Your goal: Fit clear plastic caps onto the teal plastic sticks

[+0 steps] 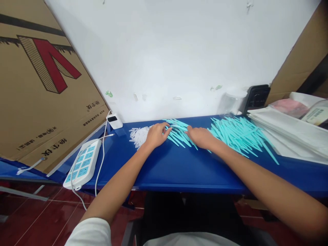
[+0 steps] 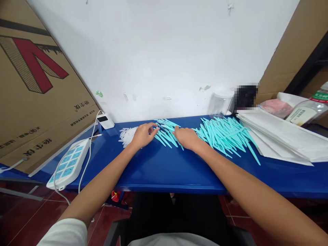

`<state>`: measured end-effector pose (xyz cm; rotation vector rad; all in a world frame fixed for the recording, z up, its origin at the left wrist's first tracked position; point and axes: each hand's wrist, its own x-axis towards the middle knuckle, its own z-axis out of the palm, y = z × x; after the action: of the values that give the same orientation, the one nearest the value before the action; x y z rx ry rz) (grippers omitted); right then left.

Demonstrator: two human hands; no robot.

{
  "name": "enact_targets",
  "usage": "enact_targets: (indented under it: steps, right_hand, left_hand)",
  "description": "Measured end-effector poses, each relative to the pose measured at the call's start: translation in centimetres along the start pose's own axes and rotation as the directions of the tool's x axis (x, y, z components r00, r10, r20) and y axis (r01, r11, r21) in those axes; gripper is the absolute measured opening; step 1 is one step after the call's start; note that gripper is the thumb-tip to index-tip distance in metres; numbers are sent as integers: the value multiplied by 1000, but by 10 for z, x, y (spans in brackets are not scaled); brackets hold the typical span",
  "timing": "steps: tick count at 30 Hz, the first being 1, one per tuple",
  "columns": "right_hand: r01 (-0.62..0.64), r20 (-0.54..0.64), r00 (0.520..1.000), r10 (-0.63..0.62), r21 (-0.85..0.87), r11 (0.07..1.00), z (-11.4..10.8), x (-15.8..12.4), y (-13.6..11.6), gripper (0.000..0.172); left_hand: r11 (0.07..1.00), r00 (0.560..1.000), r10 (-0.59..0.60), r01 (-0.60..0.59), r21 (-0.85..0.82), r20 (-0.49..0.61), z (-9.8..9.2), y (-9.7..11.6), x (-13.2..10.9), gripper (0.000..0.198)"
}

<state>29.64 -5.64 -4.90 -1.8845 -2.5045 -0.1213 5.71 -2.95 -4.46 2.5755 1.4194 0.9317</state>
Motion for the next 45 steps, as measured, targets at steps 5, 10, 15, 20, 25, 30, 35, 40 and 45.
enact_targets:
  steps: [5, 10, 15, 20, 25, 30, 35, 40, 45]
  right_hand:
    - [16, -114, 993, 16, 277, 961, -16, -4, 14, 41]
    - [217, -105, 968, -226, 801, 558, -23, -15, 1, 44]
    - [214, -51, 935, -351, 870, 444, -22, -19, -11, 48]
    - [273, -158, 948, -275, 850, 450, -21, -13, -6, 52]
    - [291, -226, 957, -184, 767, 572, -21, -10, 1, 60]
    - [248, -192, 969, -158, 789, 563, -20, -10, 1, 62]
    - [274, -290, 953, -86, 709, 650, -17, -8, -2, 66]
    - [236, -264, 963, -62, 703, 671, -13, -7, 1, 72]
    - [248, -267, 961, -74, 710, 659, -16, -9, 1, 67]
  left_hand:
    - [979, 990, -101, 82, -185, -98, 2, 7, -1, 46]
    - [716, 970, -244, 166, -678, -20, 12, 14, 3, 55]
    - [598, 921, -385, 209, -774, -49, 9, 6, 7, 59]
    - [683, 954, -295, 171, -710, -54, -3, 5, 5, 63]
    - [780, 987, -154, 95, -619, -43, -6, 10, 1, 66]
    - [714, 986, -164, 135, -686, 24, -1, 6, 3, 65]
    - [729, 978, -207, 152, -667, -3, 2, 4, 4, 66]
    - [774, 979, -202, 176, -608, 26, 0, 3, 3, 68]
    - [798, 981, -190, 182, -575, 48, -2, 6, 2, 70]
